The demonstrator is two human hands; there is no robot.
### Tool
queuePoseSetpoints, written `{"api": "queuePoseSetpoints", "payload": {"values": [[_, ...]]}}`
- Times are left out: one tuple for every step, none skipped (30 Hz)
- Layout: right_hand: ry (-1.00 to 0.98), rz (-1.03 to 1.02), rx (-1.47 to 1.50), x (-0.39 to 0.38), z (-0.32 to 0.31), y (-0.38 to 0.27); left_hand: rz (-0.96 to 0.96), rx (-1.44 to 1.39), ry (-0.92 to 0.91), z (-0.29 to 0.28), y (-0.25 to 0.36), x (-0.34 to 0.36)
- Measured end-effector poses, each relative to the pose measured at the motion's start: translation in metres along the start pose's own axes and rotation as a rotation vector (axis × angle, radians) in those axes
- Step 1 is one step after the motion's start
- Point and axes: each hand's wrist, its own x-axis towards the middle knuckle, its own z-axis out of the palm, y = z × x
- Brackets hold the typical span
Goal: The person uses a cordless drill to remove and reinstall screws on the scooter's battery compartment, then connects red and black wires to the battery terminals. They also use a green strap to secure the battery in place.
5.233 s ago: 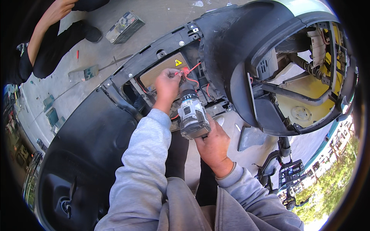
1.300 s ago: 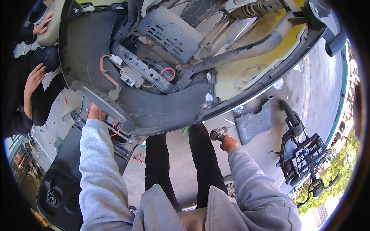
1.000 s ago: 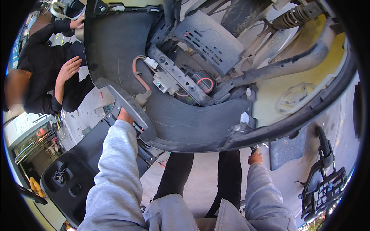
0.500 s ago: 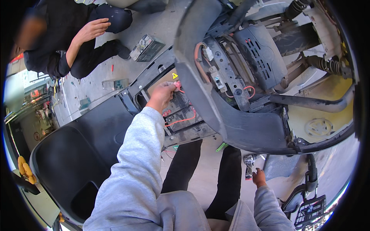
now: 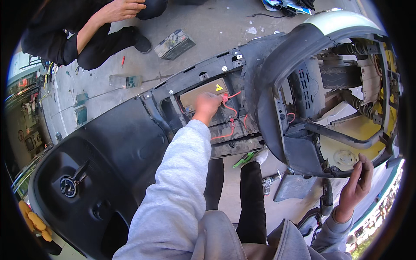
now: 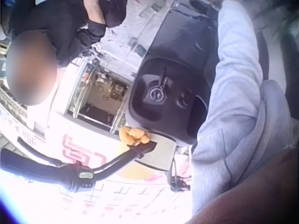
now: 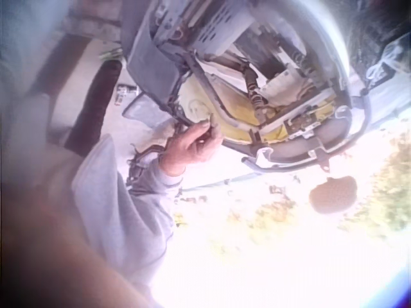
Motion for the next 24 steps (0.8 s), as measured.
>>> {"api": "queuePoseSetpoints", "payload": {"values": [[-0.024,-0.048,-0.16,0.013,-0.001,0.005,0.035,0.088,0.034,0.001,0.001,-0.003],[-0.047,-0.214,-0.28,0.027,-0.001,0.01,0.073,0.173,0.068,0.002,0.002,-0.005],[-0.042,-0.126,-0.294,0.034,0.003,0.014,0.063,0.18,0.083,0.003,0.004,-0.007],[-0.02,-0.104,-0.291,0.039,0.006,0.016,0.099,0.166,0.116,0.005,0.005,-0.009],[-0.045,-0.031,-0.317,0.039,0.007,0.014,0.123,0.164,0.15,0.007,0.006,-0.012],[-0.102,0.035,-0.311,0.038,0.009,0.012,0.138,0.163,0.176,0.008,0.006,-0.016],[-0.112,0.035,-0.298,0.039,0.012,0.01,0.146,0.18,0.177,0.007,0.006,-0.019],[-0.123,0.024,-0.291,0.04,0.016,0.008,0.155,0.194,0.168,0.007,0.005,-0.02],[-0.108,0.019,-0.306,0.041,0.018,0.006,0.201,0.197,0.183,0.007,0.006,-0.02],[-0.103,0.014,-0.32,0.042,0.02,0.004,0.194,0.207,0.169,0.007,0.005,-0.02],[-0.102,0.011,-0.335,0.042,0.02,0.001,0.213,0.207,0.177,0.006,0.004,-0.021],[-0.116,0.022,-0.366,0.044,0.021,-0.001,0.223,0.209,0.173,0.006,0.005,-0.02],[-0.137,0.038,-0.404,0.044,0.021,-0.003,0.238,0.215,0.156,0.006,0.003,-0.02],[-0.158,0.053,-0.441,0.044,0.019,-0.005,0.232,0.227,0.127,0.004,0.002,-0.018],[-0.147,0.057,-0.422,0.044,0.02,-0.006,0.235,0.236,0.102,0.001,0.002,-0.016],[-0.149,0.038,-0.434,0.045,0.02,-0.007,0.246,0.21,0.081,0.0,0.001,-0.015],[-0.157,0.024,-0.431,0.046,0.02,-0.006,0.26,0.182,0.065,-0.002,0.0,-0.014],[-0.172,0.01,-0.428,0.047,0.02,-0.007,0.247,0.164,0.045,-0.003,-0.001,-0.015],[-0.176,0.003,-0.429,0.047,0.021,-0.007,0.256,0.154,0.053,-0.003,-0.002,-0.015],[-0.18,-0.004,-0.43,0.048,0.021,-0.006,0.247,0.153,0.058,-0.003,-0.002,-0.014],[-0.182,-0.003,-0.407,0.048,0.021,-0.007,0.234,0.15,0.055,-0.002,-0.003,-0.015],[-0.19,0.002,-0.43,0.048,0.022,-0.007,0.23,0.152,0.072,-0.001,-0.003,-0.016],[-0.194,0.013,-0.425,0.048,0.021,-0.007,0.226,0.153,0.083,0.0,-0.003,-0.016],[-0.201,0.036,-0.413,0.048,0.022,-0.007,0.224,0.156,0.094,0.002,-0.002,-0.016]]}}
